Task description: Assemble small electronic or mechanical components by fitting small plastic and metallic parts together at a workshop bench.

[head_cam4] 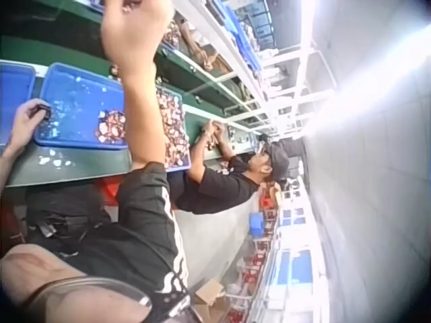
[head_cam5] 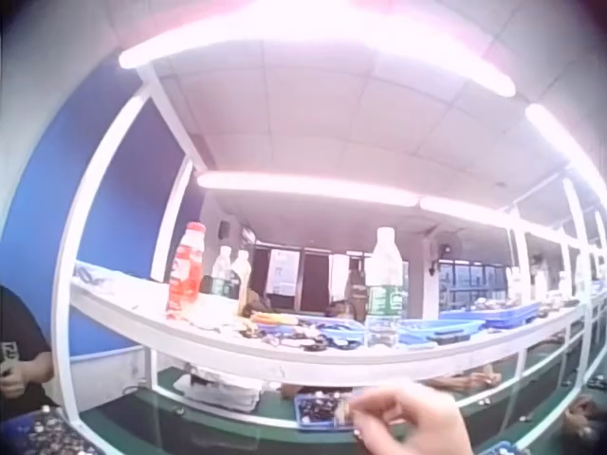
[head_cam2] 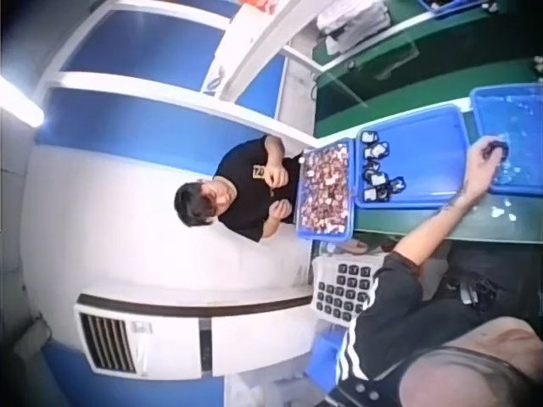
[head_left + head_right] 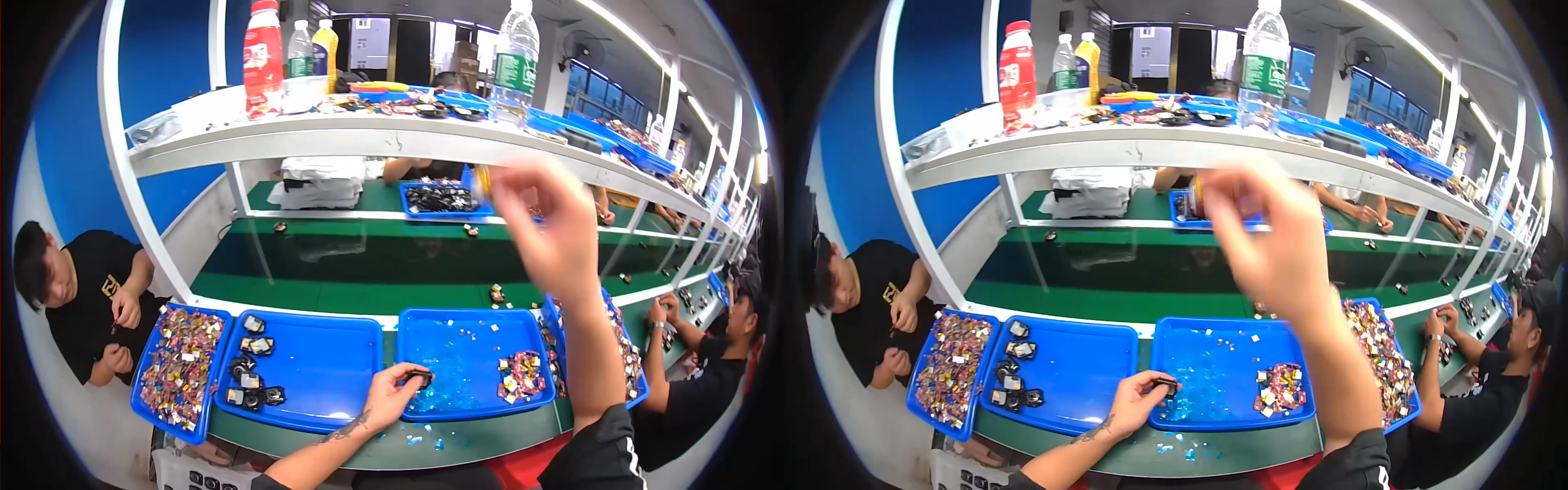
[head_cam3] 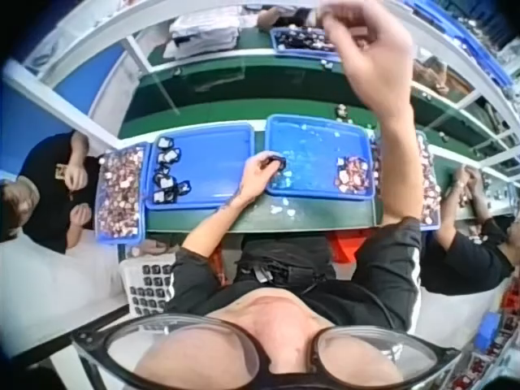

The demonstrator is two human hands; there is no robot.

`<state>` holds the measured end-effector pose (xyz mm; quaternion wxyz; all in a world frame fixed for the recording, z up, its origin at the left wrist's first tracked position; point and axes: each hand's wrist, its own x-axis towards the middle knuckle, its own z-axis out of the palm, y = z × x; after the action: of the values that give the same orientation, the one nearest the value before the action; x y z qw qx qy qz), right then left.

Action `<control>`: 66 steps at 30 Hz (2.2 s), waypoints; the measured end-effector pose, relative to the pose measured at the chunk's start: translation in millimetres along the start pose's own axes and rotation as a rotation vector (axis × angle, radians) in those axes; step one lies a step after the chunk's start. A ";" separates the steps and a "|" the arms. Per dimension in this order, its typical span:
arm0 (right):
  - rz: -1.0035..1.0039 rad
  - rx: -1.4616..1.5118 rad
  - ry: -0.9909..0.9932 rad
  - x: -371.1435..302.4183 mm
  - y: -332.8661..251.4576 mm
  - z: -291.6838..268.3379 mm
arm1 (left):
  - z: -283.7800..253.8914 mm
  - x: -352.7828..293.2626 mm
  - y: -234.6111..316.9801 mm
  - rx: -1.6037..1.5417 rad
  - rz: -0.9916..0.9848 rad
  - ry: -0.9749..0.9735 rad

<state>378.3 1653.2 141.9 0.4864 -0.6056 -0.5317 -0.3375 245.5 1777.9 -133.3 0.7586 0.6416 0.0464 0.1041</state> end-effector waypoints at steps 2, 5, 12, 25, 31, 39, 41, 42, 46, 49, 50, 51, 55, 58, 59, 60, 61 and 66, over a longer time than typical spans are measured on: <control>-0.074 -0.034 0.016 68.9 30.3 19.9 | 4.4 0.4 1.9 0.039 0.030 0.006; -0.017 -0.254 -0.158 133.3 70.5 31.8 | 11.7 5.2 10.1 0.022 0.108 -0.012; -0.120 -0.242 0.092 106.4 70.2 29.8 | -4.6 14.2 10.4 -0.322 -0.107 0.022; 0.749 -0.367 -0.895 -258.6 105.7 -91.1 | -2.0 13.0 18.5 -0.388 -0.196 0.009; 0.540 -0.447 -0.643 -257.1 75.2 -87.0 | -2.2 7.9 11.9 -0.285 -0.162 -0.047; 0.739 -0.302 -0.343 -261.0 64.8 -68.6 | -4.4 10.6 5.7 -0.168 -0.102 -0.055; 0.974 0.190 0.006 -259.5 48.9 -47.8 | 0.1 11.1 10.1 -0.130 -0.079 -0.037; 1.053 0.396 -0.021 -255.1 36.6 -39.7 | 1.6 9.6 11.5 -0.025 -0.033 -0.045; 1.155 0.612 -0.084 -258.4 5.9 -1.8 | 11.9 2.7 9.7 0.165 0.116 -0.083; 1.168 0.638 -0.091 -259.6 -10.4 22.5 | 16.5 1.0 7.2 0.270 0.124 -0.089; 1.148 0.658 -0.078 -257.5 -14.0 30.0 | 15.0 0.7 4.8 0.325 0.158 -0.053; 1.151 0.664 -0.084 -259.2 -14.6 32.8 | 14.1 -0.3 4.6 0.326 0.154 -0.045; 1.175 0.770 -0.091 -265.0 -12.3 33.8 | 14.7 -1.9 6.5 0.389 0.234 0.028; 1.246 0.781 -0.133 -265.6 -12.3 30.5 | 12.5 -2.6 4.7 0.382 0.226 -0.007; 1.233 0.762 -0.137 -261.5 -14.5 30.7 | 11.6 -2.9 4.6 0.387 0.257 0.011; 1.221 0.742 -0.142 -259.3 -15.3 30.2 | 10.9 -3.1 4.0 0.389 0.287 0.028; 1.224 0.736 -0.140 -259.6 -14.5 29.0 | 10.7 -3.1 4.6 0.385 0.287 0.024; 1.153 0.574 -0.322 -263.5 -7.5 21.9 | 10.9 -3.6 5.7 0.484 0.347 -0.003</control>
<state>314.2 1590.4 -107.0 0.6456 -0.6824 -0.2573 0.2264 243.6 1767.4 -126.1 0.5544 0.8023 -0.0417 0.2172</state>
